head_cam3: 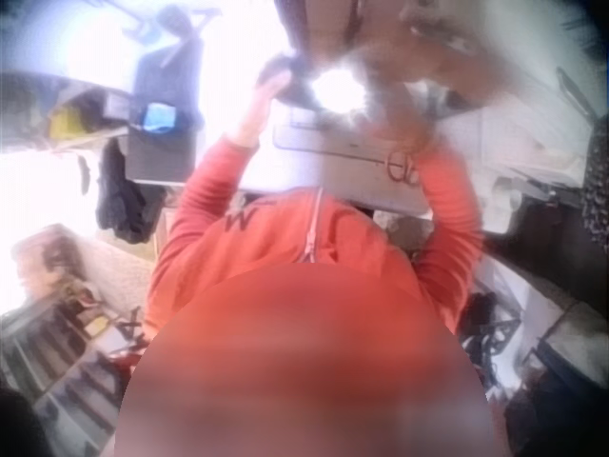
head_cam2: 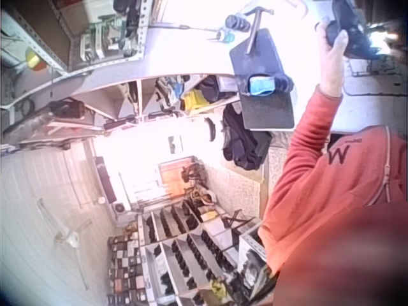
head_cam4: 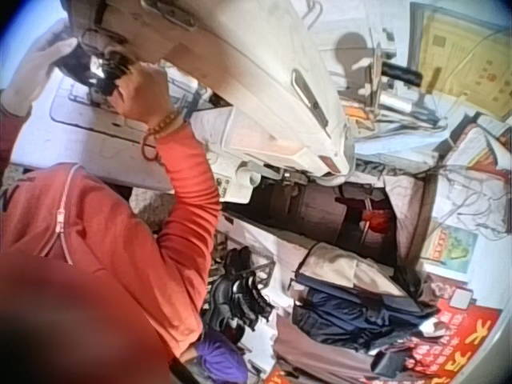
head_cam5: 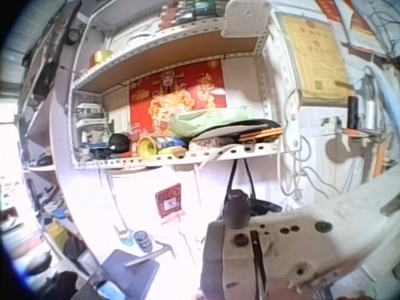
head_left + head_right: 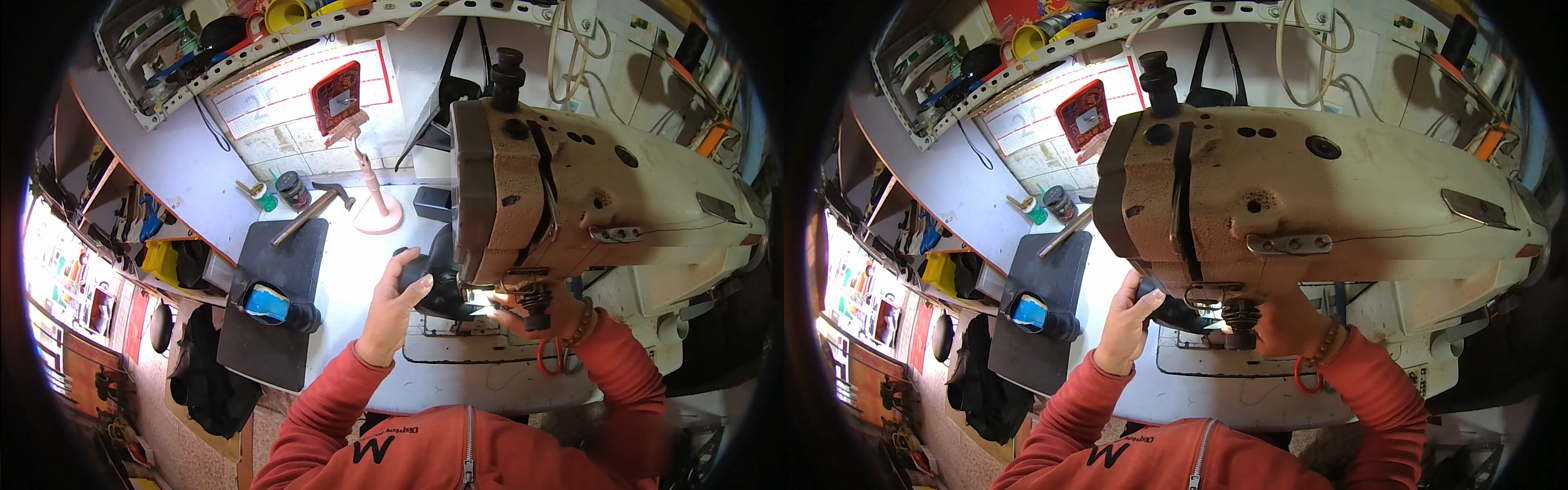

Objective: The person positions a black shoe under a sewing machine and stitches along its edge. They guide the shoe with both hands, pause to adjust the machine, and continue sewing. The shoe remains on the machine bed throughout.

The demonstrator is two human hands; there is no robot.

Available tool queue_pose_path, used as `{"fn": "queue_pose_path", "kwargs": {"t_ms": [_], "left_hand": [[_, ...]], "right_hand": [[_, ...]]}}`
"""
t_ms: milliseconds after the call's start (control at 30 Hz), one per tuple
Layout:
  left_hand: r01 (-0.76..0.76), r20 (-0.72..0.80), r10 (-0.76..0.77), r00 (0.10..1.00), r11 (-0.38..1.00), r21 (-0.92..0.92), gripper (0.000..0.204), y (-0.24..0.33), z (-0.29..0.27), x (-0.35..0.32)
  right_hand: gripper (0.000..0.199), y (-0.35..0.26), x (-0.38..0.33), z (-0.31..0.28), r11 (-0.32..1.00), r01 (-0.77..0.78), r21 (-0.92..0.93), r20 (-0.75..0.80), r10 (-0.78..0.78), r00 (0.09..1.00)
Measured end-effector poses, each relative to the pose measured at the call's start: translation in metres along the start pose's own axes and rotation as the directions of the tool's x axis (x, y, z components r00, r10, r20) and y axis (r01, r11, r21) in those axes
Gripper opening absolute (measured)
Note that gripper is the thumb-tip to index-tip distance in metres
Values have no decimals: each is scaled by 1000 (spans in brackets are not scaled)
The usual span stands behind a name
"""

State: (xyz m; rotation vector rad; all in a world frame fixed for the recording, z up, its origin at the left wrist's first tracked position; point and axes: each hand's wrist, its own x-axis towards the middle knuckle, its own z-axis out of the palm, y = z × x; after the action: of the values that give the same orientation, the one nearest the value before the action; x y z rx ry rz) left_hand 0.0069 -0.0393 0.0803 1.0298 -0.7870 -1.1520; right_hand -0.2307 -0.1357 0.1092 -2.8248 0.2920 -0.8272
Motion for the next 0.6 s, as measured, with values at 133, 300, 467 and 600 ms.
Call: {"fn": "queue_pose_path", "kwargs": {"t_ms": [133, 300, 467, 600], "left_hand": [[-43, -19, 42, 999, 999, -14, 35, -2, 4, -1], [-50, -7, 50, 999, 999, 14, 38, -2, 0, -2], [-87, 8, 86, 996, 992, 95, 51, -10, -5, -3], [-384, -48, 476, 878, 761, 523, 48, -14, -2, -7]], "right_hand": [[27, -10, 2, 8, 994, 0, 113, 50, -6, 999], [24, -21, -1, 7, 999, -33, 1, -61, 33, 998], [23, -27, -2, 0, 991, -103, -83, -113, 94, 989], [16, -35, 3, -2, 983, -164, -78, -114, 154, 981]]}}
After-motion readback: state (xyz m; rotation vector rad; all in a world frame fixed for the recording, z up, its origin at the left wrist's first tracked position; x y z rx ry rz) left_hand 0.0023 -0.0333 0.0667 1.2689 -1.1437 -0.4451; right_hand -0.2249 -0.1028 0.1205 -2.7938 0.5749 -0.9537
